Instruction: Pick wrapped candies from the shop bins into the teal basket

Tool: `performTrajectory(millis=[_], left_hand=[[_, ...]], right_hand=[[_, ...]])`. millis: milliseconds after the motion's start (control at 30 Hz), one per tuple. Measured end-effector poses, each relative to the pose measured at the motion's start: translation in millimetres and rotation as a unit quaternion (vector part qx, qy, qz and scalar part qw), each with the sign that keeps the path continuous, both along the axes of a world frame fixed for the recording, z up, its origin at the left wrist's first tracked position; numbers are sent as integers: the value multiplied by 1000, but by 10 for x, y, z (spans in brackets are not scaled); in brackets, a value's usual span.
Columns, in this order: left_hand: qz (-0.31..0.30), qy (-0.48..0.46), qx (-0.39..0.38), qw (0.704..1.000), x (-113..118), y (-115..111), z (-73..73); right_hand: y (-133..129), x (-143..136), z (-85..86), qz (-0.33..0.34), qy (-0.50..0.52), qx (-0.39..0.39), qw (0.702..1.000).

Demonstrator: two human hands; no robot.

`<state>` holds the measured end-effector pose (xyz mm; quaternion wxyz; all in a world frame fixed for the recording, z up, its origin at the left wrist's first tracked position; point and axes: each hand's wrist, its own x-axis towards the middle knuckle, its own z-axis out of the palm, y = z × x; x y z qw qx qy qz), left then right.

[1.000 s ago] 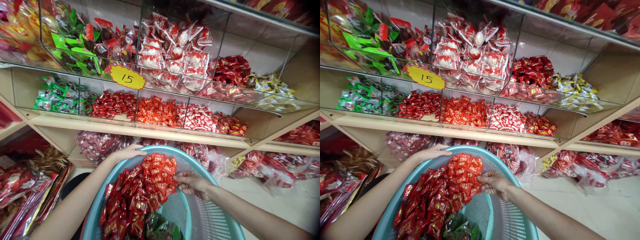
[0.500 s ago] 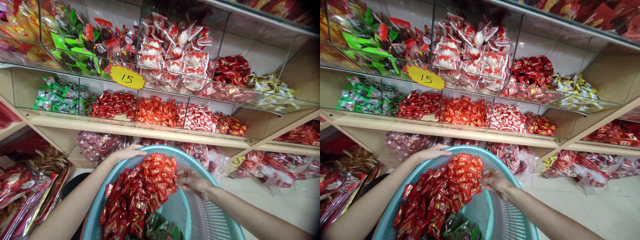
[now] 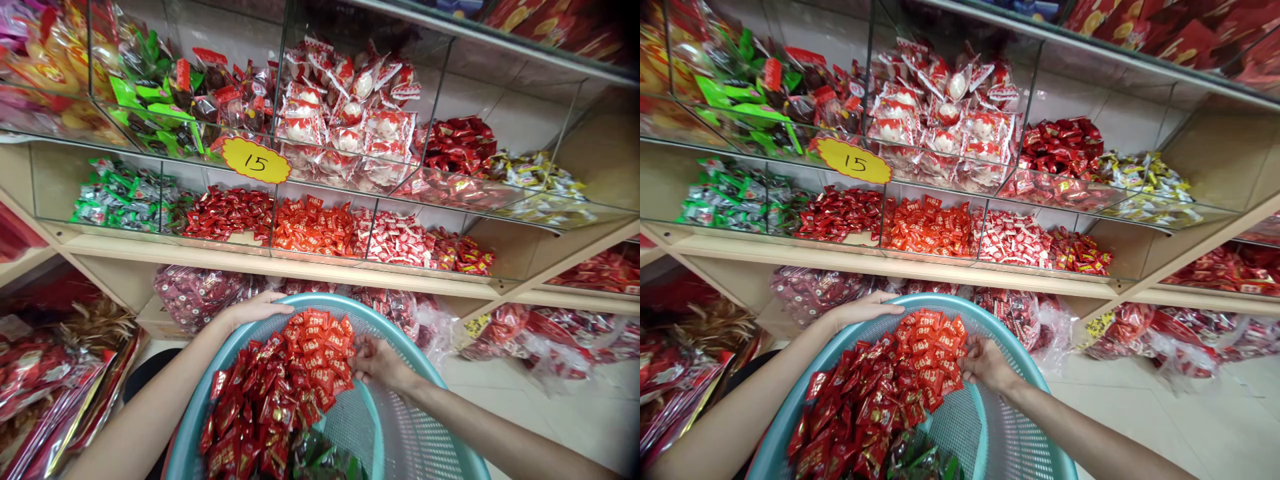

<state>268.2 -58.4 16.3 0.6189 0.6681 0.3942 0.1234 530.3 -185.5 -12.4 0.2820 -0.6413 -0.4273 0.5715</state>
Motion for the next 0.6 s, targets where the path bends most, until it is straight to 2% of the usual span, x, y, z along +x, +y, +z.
performTrajectory(millis=[167, 333, 500, 600], left_hand=[[-5, -26, -16, 1000, -6, 8, -40], [-3, -26, -20, 999, -12, 19, -71], [1, -33, -27, 999, -1, 20, -79], [-1, -24, -7, 1000, 4, 20, -67]], right_hand=[[35, -11, -40, 19, -11, 18, 1000], [6, 12, 0, 52, -47, 19, 997], [-2, 105, 62, 77, -154, 62, 983], [101, 139, 229, 104, -255, 134, 952]])
